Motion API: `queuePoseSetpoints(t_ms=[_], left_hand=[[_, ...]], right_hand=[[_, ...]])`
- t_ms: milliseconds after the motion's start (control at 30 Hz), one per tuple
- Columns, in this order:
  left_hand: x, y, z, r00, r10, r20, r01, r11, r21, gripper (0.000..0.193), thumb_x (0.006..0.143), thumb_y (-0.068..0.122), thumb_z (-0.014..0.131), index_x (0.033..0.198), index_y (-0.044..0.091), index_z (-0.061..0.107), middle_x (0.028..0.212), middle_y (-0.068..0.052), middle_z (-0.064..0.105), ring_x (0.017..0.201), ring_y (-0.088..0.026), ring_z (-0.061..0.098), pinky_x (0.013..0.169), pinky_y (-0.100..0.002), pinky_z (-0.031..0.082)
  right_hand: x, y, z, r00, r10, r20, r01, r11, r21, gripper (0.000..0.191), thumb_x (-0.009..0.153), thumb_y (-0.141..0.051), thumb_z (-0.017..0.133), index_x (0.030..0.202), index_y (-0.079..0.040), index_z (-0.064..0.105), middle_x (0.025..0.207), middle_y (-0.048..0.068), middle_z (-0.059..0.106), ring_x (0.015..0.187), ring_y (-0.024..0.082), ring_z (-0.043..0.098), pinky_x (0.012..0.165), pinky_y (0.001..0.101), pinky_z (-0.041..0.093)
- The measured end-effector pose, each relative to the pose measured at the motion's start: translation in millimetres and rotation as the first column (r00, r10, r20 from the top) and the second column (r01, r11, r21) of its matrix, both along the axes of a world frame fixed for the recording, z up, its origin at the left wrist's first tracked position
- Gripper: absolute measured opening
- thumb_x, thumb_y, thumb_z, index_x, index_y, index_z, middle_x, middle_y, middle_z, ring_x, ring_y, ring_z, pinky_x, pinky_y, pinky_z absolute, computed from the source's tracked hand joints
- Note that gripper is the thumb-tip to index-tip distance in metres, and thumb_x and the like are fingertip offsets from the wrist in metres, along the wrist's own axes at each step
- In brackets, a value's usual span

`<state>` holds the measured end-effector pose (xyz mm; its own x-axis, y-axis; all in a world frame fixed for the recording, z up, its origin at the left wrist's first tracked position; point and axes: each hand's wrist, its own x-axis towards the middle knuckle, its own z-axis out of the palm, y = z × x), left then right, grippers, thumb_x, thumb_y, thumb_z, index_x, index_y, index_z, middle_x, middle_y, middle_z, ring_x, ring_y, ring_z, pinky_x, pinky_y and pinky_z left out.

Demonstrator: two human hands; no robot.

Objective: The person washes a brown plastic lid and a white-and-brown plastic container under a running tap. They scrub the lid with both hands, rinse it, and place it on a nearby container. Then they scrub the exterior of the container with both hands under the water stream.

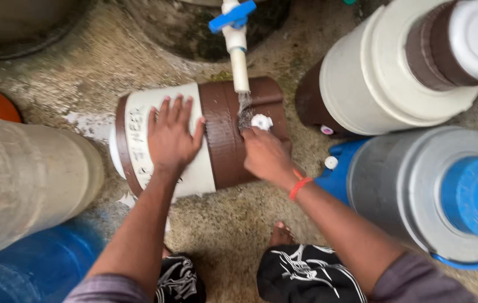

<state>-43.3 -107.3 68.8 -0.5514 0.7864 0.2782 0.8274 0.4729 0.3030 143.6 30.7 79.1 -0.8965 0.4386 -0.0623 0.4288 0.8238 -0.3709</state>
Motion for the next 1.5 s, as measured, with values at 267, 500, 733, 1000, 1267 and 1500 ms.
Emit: queuePoseSetpoints(t_ms=[267, 500, 733, 1000, 1267, 1500], left_hand=[[-12, 7, -5, 1.000, -0.030, -0.003, 0.029, 0.995, -0.092, 0.060, 0.105, 0.053, 0.043, 0.146, 0.011, 0.059, 0.149, -0.013, 0.057, 0.144, -0.034, 0.043, 0.120, -0.053, 0.025], [-3, 4, -5, 1.000, -0.014, -0.016, 0.013, 0.996, -0.090, 0.061, 0.105, 0.052, 0.042, 0.147, 0.011, 0.058, 0.151, -0.013, 0.056, 0.146, -0.035, 0.042, 0.122, -0.053, 0.023], [8, -4, 3, 0.997, -0.031, -0.073, 0.027, 0.998, -0.062, 0.061, 0.105, 0.050, 0.046, 0.147, 0.008, 0.059, 0.150, -0.013, 0.057, 0.145, -0.036, 0.044, 0.121, -0.055, 0.026], [14, 0, 5, 0.998, -0.039, -0.059, 0.038, 0.999, -0.023, 0.058, 0.104, 0.049, 0.052, 0.144, 0.008, 0.063, 0.149, -0.013, 0.058, 0.143, -0.037, 0.046, 0.121, -0.055, 0.027], [6, 14, -7, 0.999, 0.006, -0.045, -0.010, 0.995, -0.097, 0.062, 0.104, 0.054, 0.043, 0.145, 0.009, 0.058, 0.148, -0.015, 0.057, 0.142, -0.038, 0.044, 0.118, -0.056, 0.024], [6, 10, -7, 0.993, 0.110, 0.035, -0.107, 0.992, -0.068, 0.062, 0.105, 0.050, 0.043, 0.148, 0.007, 0.056, 0.151, -0.015, 0.055, 0.144, -0.039, 0.042, 0.120, -0.056, 0.023]], right_hand=[[113, 89, -15, 0.807, -0.153, 0.570, 0.174, 0.985, 0.018, 0.024, 0.089, -0.016, 0.063, 0.107, -0.022, 0.077, 0.118, 0.010, 0.072, 0.110, 0.033, 0.069, 0.096, 0.0471, 0.053], [67, 109, -12, 0.851, -0.525, 0.014, 0.489, 0.783, -0.383, 0.061, 0.085, -0.035, 0.079, 0.134, -0.002, 0.060, 0.127, 0.019, 0.068, 0.117, 0.030, 0.067, 0.102, 0.0418, 0.052], [-51, 52, 35, 0.922, -0.210, 0.326, 0.215, 0.976, 0.020, 0.082, 0.063, -0.037, 0.096, 0.134, -0.017, 0.061, 0.161, 0.010, 0.032, 0.140, 0.046, 0.025, 0.102, 0.0620, 0.036], [-17, 79, 20, 0.967, -0.216, -0.134, 0.227, 0.971, 0.070, 0.071, 0.055, -0.042, 0.097, 0.116, -0.013, 0.076, 0.117, 0.007, 0.072, 0.109, 0.035, 0.063, 0.093, 0.0462, 0.054], [52, 126, -77, 0.482, -0.875, 0.035, 0.622, 0.314, -0.717, 0.041, 0.081, -0.017, 0.090, 0.109, -0.007, 0.062, 0.088, 0.015, 0.071, 0.064, 0.019, 0.065, 0.052, 0.0386, 0.053], [110, 150, -67, 0.707, -0.707, 0.001, 0.581, 0.581, -0.570, 0.032, 0.091, 0.006, 0.049, 0.106, 0.000, 0.077, 0.086, 0.015, 0.076, 0.072, 0.025, 0.070, 0.059, 0.0359, 0.055]])
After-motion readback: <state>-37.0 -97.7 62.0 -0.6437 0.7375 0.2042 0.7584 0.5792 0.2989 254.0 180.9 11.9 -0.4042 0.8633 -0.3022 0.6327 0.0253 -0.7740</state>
